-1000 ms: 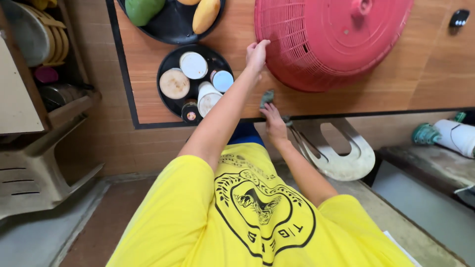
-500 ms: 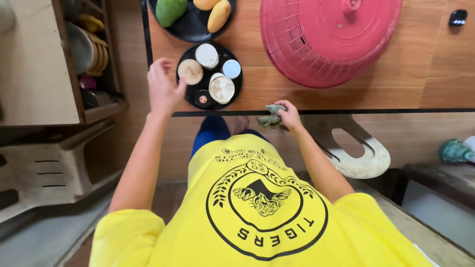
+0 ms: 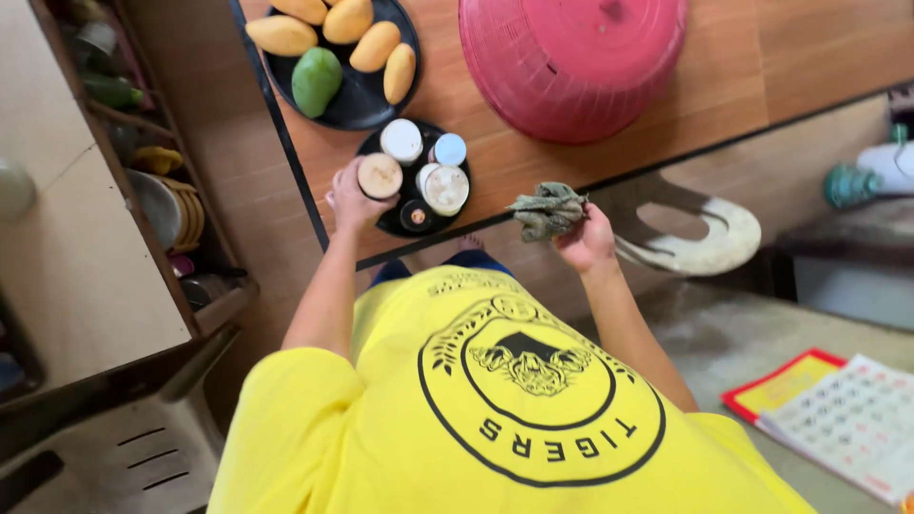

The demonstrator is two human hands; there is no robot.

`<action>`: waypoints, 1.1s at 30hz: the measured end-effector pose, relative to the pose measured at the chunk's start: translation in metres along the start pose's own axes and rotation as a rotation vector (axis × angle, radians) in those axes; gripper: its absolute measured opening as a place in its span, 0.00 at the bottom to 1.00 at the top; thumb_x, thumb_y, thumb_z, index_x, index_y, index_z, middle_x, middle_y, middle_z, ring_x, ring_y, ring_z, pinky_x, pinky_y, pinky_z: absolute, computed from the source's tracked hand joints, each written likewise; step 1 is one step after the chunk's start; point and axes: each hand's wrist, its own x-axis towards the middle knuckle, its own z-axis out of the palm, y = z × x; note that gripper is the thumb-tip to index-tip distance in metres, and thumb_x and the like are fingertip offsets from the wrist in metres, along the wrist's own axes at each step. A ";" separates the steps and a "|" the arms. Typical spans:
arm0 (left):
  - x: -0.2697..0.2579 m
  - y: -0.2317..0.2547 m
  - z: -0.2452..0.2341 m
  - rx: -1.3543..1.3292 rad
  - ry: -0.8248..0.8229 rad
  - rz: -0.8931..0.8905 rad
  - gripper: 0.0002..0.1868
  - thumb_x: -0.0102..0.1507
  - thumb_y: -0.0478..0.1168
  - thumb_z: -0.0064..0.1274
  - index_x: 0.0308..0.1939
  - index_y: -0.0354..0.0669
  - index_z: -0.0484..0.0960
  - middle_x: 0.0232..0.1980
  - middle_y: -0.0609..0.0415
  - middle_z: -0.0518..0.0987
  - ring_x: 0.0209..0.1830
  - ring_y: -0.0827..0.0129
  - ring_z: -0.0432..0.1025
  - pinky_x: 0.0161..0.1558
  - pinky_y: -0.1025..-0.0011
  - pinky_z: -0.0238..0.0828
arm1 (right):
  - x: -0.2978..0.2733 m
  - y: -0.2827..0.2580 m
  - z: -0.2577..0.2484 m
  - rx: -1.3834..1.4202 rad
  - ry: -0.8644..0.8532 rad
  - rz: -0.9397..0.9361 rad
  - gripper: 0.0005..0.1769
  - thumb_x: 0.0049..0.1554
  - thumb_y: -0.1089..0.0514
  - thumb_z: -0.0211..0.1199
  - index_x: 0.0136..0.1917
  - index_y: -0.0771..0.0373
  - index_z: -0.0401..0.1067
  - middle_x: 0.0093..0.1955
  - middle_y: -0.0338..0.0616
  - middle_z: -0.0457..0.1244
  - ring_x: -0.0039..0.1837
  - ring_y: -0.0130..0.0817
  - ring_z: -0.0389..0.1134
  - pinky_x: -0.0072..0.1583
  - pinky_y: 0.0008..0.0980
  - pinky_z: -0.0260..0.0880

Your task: Wiping a table surface with a cloth and organizing food items and jars

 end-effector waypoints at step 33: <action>-0.002 0.226 -0.171 -0.498 0.071 0.559 0.43 0.42 0.40 0.76 0.61 0.45 0.76 0.59 0.49 0.78 0.61 0.54 0.73 0.67 0.62 0.64 | -0.113 0.127 0.206 -1.214 -0.399 -1.735 0.12 0.55 0.55 0.70 0.53 0.48 0.81 0.55 0.37 0.64 0.57 0.40 0.65 0.63 0.40 0.68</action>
